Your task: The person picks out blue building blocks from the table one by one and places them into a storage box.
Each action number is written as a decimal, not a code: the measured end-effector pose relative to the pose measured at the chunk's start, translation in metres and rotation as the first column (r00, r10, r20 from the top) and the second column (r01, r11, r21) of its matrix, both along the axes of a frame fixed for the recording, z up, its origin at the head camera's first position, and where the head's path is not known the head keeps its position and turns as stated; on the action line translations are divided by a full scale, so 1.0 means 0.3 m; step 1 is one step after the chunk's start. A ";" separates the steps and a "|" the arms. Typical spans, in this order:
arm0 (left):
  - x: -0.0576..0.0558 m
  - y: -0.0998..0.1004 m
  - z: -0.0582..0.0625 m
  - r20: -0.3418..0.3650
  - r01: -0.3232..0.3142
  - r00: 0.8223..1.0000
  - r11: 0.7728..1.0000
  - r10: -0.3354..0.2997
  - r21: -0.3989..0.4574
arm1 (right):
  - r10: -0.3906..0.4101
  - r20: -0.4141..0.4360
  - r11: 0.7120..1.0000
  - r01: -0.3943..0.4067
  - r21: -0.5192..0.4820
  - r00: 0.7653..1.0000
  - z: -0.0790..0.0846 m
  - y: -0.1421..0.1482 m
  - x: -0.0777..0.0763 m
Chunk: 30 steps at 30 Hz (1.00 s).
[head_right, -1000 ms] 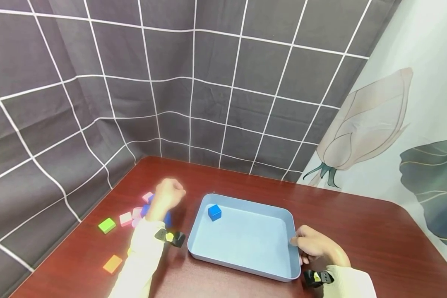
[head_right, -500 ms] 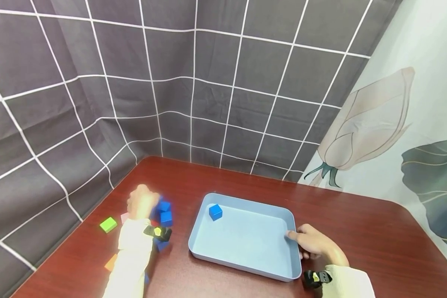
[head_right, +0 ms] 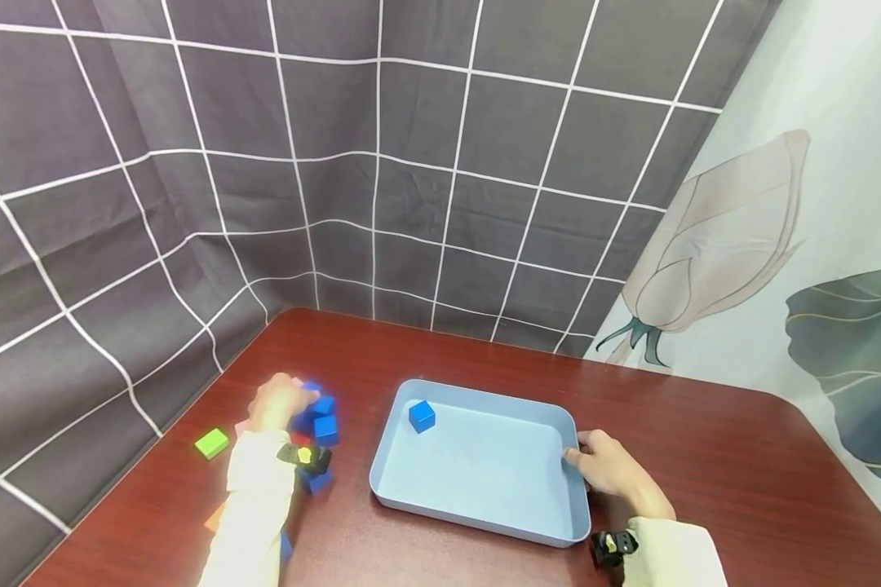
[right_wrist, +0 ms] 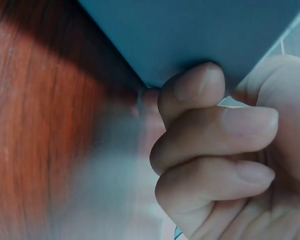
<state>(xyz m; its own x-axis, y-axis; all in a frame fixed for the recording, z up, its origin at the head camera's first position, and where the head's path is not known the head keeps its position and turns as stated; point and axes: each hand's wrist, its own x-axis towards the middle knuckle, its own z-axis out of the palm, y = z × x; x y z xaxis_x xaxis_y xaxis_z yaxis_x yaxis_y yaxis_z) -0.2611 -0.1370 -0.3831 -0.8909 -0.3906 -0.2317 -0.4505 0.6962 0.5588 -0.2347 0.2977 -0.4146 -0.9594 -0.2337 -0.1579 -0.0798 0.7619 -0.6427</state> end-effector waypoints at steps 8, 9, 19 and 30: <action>-0.019 0.007 -0.022 -0.015 -0.037 0.999 0.994 0.039 0.104 | -0.017 -0.090 0.995 0.026 0.094 0.996 -0.009 -0.012 -0.007; -0.021 0.009 -0.023 -0.014 -0.025 1.000 0.994 0.026 0.105 | -0.024 -0.089 0.995 0.032 0.098 0.996 -0.009 -0.013 -0.007; -0.039 0.021 -0.024 0.072 0.113 0.991 0.993 -0.115 0.035 | -0.055 -0.078 0.992 0.063 0.112 0.995 -0.006 -0.017 -0.010; -0.024 0.022 -0.006 -0.064 0.022 0.998 0.996 -0.017 0.082 | -0.055 -0.087 0.993 0.064 0.098 0.995 -0.006 -0.016 -0.010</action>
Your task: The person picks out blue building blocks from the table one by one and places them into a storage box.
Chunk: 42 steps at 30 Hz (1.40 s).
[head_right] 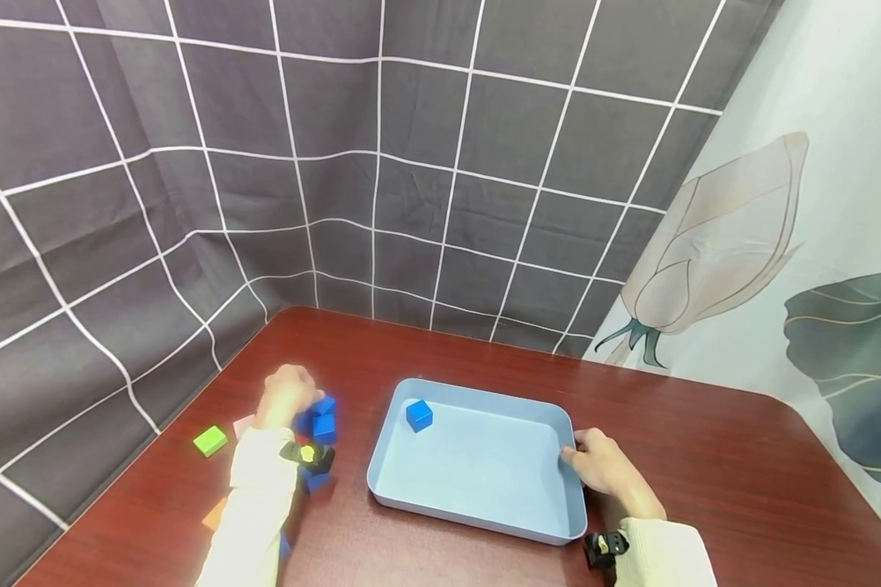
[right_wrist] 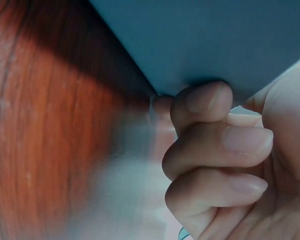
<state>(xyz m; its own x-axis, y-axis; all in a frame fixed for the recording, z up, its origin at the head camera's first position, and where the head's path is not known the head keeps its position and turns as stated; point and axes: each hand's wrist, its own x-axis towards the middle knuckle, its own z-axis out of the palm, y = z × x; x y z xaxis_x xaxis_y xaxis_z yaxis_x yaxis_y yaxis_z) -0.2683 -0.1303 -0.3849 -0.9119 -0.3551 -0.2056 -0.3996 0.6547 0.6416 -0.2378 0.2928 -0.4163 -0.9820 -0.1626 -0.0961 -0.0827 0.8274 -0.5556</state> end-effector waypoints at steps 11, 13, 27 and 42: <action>0.002 0.004 0.006 -0.071 -0.059 0.996 0.998 0.061 0.028 | 0.007 0.005 1.000 -0.007 -0.014 1.000 0.004 -0.001 0.000; 0.005 0.007 0.011 -0.097 -0.059 0.993 0.998 0.062 0.029 | 0.009 0.005 1.000 -0.009 -0.015 1.000 0.004 -0.002 0.000; -0.005 0.130 0.049 -0.326 0.073 0.943 0.997 -0.069 0.000 | -0.020 0.052 0.998 0.023 -0.058 0.998 -0.009 -0.005 0.001; 0.035 0.334 0.057 -0.419 0.335 0.842 0.938 -0.339 -0.086 | -0.013 0.051 0.999 0.015 -0.041 0.999 0.004 -0.004 0.000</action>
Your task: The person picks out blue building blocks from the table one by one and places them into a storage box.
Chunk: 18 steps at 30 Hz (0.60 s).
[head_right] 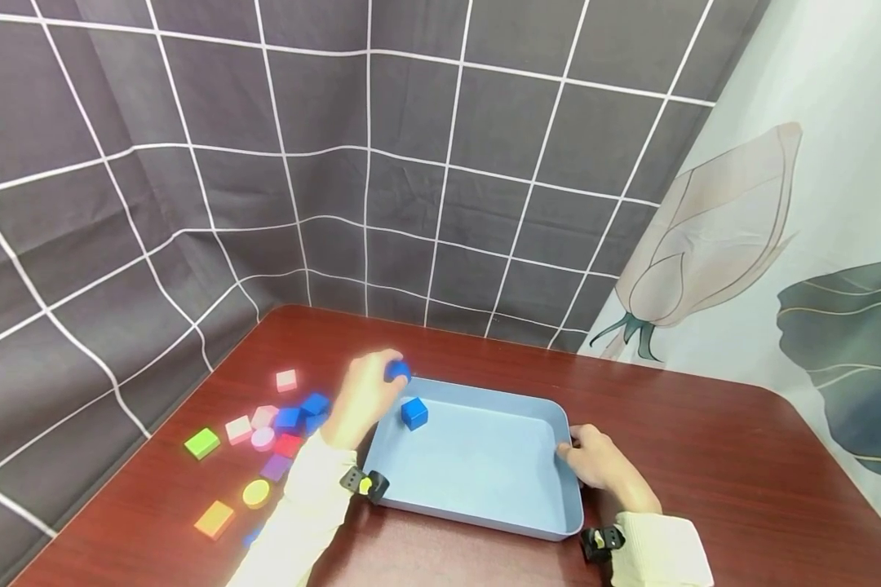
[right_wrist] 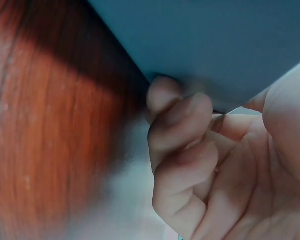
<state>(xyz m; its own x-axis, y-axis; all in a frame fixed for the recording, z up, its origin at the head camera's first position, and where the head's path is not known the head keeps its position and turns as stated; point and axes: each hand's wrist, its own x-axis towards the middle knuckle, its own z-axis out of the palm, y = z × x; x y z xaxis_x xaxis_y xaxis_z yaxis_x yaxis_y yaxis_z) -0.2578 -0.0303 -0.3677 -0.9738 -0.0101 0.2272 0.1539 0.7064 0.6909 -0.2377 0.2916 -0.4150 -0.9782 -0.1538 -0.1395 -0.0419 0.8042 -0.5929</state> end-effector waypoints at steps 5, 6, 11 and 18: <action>0.011 0.049 -0.008 -0.025 0.047 0.998 0.998 -0.049 -0.052 | -0.004 0.008 1.000 0.004 -0.015 1.000 -0.001 0.003 -0.001; 0.012 0.059 -0.013 -0.031 0.059 0.998 0.996 -0.061 -0.061 | -0.004 0.008 1.000 0.004 -0.020 1.000 -0.002 0.003 -0.001; 0.010 0.100 -0.052 -0.088 0.089 0.991 0.990 -0.099 -0.109 | -0.002 0.011 1.000 0.002 -0.025 1.000 -0.003 0.003 -0.001; 0.018 0.126 -0.074 -0.139 0.105 0.982 0.983 -0.126 -0.150 | 0.001 -0.004 1.000 -0.001 0.000 1.000 -0.004 0.002 -0.001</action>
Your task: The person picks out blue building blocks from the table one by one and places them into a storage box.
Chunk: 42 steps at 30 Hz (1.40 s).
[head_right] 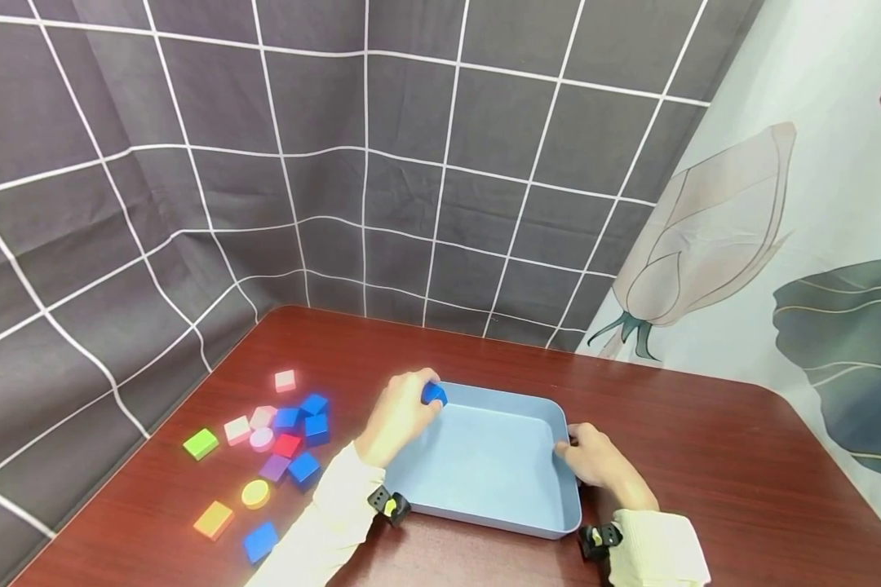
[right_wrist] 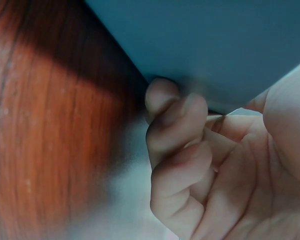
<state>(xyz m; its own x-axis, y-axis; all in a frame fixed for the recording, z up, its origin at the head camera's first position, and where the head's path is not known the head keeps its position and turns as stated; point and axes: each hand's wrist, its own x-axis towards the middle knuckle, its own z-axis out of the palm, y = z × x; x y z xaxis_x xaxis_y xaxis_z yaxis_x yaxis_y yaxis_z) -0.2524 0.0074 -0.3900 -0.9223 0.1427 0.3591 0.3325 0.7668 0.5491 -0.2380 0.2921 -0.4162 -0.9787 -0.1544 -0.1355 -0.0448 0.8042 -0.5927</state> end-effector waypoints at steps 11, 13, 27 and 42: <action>0.009 0.025 -0.036 0.015 0.024 1.000 0.999 -0.023 -0.044 | 0.026 -0.024 0.999 -0.025 0.027 0.999 0.000 -0.004 -0.003; 0.008 0.027 -0.040 0.010 0.024 1.000 0.998 -0.024 -0.062 | 0.028 -0.024 0.999 -0.027 0.026 0.999 0.001 -0.005 -0.003; 0.018 0.034 -0.042 -0.034 0.028 0.999 0.989 -0.033 -0.145 | 0.001 0.010 1.000 -0.001 0.000 1.000 -0.001 0.001 -0.003; 0.025 0.044 -0.061 0.034 0.027 0.999 0.973 -0.020 -0.231 | 0.014 0.001 1.000 -0.014 -0.005 1.000 -0.003 0.003 -0.003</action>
<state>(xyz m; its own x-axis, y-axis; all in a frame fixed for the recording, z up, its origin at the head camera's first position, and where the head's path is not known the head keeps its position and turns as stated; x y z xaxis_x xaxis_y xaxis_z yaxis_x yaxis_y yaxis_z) -0.2450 0.0207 -0.4084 -0.9281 0.2400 0.2848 0.3371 0.8665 0.3683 -0.2389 0.2930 -0.4169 -0.9763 -0.1684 -0.1360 -0.0549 0.8006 -0.5967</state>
